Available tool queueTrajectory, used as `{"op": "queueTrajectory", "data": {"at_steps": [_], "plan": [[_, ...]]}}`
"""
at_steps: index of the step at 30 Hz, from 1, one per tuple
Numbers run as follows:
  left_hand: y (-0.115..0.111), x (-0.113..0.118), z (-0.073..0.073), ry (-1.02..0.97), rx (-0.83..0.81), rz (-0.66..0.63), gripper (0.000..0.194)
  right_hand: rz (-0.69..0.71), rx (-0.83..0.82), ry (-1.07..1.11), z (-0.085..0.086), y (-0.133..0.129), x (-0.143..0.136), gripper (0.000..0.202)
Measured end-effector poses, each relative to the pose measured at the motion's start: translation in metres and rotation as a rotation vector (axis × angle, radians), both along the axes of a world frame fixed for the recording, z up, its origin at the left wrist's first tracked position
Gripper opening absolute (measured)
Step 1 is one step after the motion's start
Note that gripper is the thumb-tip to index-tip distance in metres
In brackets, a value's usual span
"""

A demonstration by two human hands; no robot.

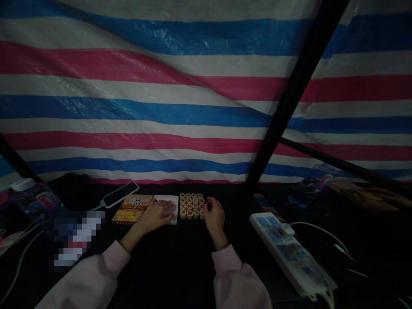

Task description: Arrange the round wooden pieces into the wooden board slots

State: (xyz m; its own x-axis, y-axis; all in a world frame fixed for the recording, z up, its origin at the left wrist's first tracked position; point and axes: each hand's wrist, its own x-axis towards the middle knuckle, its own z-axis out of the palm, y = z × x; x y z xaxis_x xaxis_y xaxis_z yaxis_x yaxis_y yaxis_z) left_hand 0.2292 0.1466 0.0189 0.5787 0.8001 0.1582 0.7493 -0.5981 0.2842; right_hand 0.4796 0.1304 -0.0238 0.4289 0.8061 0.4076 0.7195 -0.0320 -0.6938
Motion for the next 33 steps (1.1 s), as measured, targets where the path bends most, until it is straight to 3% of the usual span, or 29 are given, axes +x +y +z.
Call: {"op": "queueTrajectory", "data": {"at_steps": [3, 9, 14, 24, 27, 33], "plan": [[0.002, -0.008, 0.009, -0.029, -0.053, -0.011, 0.043, -0.001, 0.005, -0.005, -0.001, 0.000, 0.001, 0.032], [-0.004, -0.032, 0.023, 0.002, -0.180, -0.064, 0.031, 0.012, 0.023, -0.002, -0.004, 0.002, 0.002, 0.032], [-0.012, -0.035, 0.017, 0.029, -0.141, -0.046, 0.012, 0.009, 0.002, -0.033, -0.003, 0.002, 0.001, 0.029], [-0.012, -0.027, 0.006, -0.031, -0.117, -0.057, 0.019, 0.054, -0.123, -0.111, 0.011, -0.005, -0.003, 0.020], [-0.005, -0.034, 0.006, -0.109, -0.006, 0.040, 0.026, 0.075, -0.164, -0.102, 0.016, -0.005, -0.004, 0.020], [0.011, -0.055, -0.005, -0.117, 0.197, 0.427, 0.028, 0.137, -0.282, -0.118, 0.021, -0.007, 0.003, 0.018]]}}
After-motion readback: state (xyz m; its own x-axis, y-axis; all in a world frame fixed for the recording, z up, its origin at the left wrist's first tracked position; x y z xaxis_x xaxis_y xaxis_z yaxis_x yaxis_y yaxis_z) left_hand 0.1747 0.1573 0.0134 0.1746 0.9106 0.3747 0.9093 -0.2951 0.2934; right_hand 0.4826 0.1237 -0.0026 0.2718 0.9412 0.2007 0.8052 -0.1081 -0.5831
